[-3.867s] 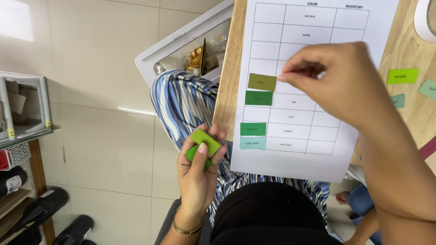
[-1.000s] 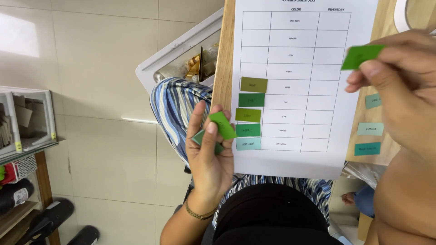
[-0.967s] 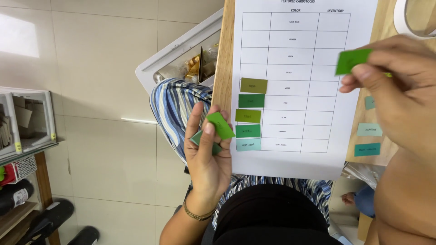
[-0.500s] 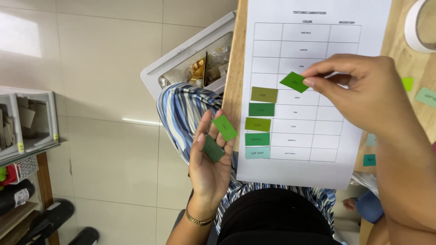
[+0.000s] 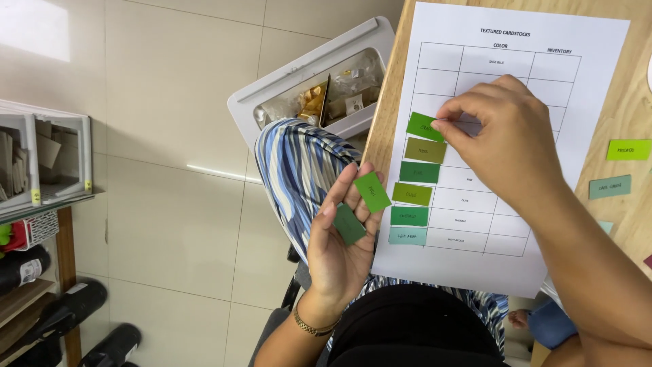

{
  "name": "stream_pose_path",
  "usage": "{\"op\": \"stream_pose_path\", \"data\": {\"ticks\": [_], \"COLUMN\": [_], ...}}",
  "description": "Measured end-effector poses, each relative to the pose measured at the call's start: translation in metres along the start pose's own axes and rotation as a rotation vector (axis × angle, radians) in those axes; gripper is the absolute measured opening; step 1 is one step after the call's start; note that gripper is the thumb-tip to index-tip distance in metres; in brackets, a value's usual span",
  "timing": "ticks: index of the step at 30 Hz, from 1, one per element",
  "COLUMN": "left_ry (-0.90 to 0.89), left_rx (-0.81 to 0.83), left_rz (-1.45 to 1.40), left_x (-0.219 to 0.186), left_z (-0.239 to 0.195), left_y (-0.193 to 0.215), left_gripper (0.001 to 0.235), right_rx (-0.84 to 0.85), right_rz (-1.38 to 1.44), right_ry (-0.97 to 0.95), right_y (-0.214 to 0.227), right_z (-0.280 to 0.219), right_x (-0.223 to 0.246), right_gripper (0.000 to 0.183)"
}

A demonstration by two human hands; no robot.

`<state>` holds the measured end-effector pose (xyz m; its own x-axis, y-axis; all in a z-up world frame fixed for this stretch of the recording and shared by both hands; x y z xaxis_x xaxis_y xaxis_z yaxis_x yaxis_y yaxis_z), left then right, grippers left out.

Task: Applying adhesive to colored paper swatches and placing them onto a printed chart template.

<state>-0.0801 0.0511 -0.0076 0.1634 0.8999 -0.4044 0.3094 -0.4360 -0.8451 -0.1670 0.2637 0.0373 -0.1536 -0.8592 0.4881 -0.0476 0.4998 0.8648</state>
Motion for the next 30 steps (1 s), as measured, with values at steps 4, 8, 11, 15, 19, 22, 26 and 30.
{"op": "stream_pose_path", "data": {"ticks": [4,8,11,15,19,22,26,30], "left_ry": [0.003,-0.021,-0.055,-0.100,-0.159,-0.166,-0.220,-0.198], "left_rx": [-0.008,0.008,0.126,0.230,0.250,0.211,0.166,0.149], "left_rz": [-0.023,0.023,0.052,0.056,0.104,0.068,0.056,0.067], "left_x": [0.001,0.005,0.009,0.019,0.018,0.016,0.020,0.021], "left_z": [-0.001,-0.003,-0.004,-0.003,0.004,0.008,0.013,0.018], "left_y": [-0.001,-0.016,-0.042,-0.072,-0.095,-0.102,-0.100,-0.094], "left_gripper": [0.055,0.054,0.045,0.046,0.050,0.053,0.052,0.051], "right_rx": [-0.039,-0.010,0.084,0.325,0.286,0.300,0.314,0.342], "right_rz": [0.005,0.164,0.285,0.256,0.277,0.272,0.334,0.437], "right_ry": [0.045,0.050,-0.074,-0.155,-0.099,-0.090,-0.046,-0.136], "right_y": [0.012,0.059,0.080,0.077,0.082,0.086,0.071,0.059], "right_z": [-0.008,-0.019,-0.022,-0.022,-0.014,-0.009,-0.011,-0.012], "right_x": [0.009,0.034,0.044,0.053,0.063,0.069,0.070,0.064], "right_gripper": [0.010,0.010,0.005,0.022,0.007,0.008,0.008,0.014]}}
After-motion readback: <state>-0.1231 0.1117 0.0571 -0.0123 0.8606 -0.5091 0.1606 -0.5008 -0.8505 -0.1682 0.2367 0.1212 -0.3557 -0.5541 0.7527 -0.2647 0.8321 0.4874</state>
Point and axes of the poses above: each hand's wrist, its own z-axis towards the middle knuckle, its own y-axis out of the back of the hand, x = y × z, the point moved 5 cm from there along z, towards the middle knuckle, and after that the axes turned 15 degrees about -y, right-handed, at the moved point
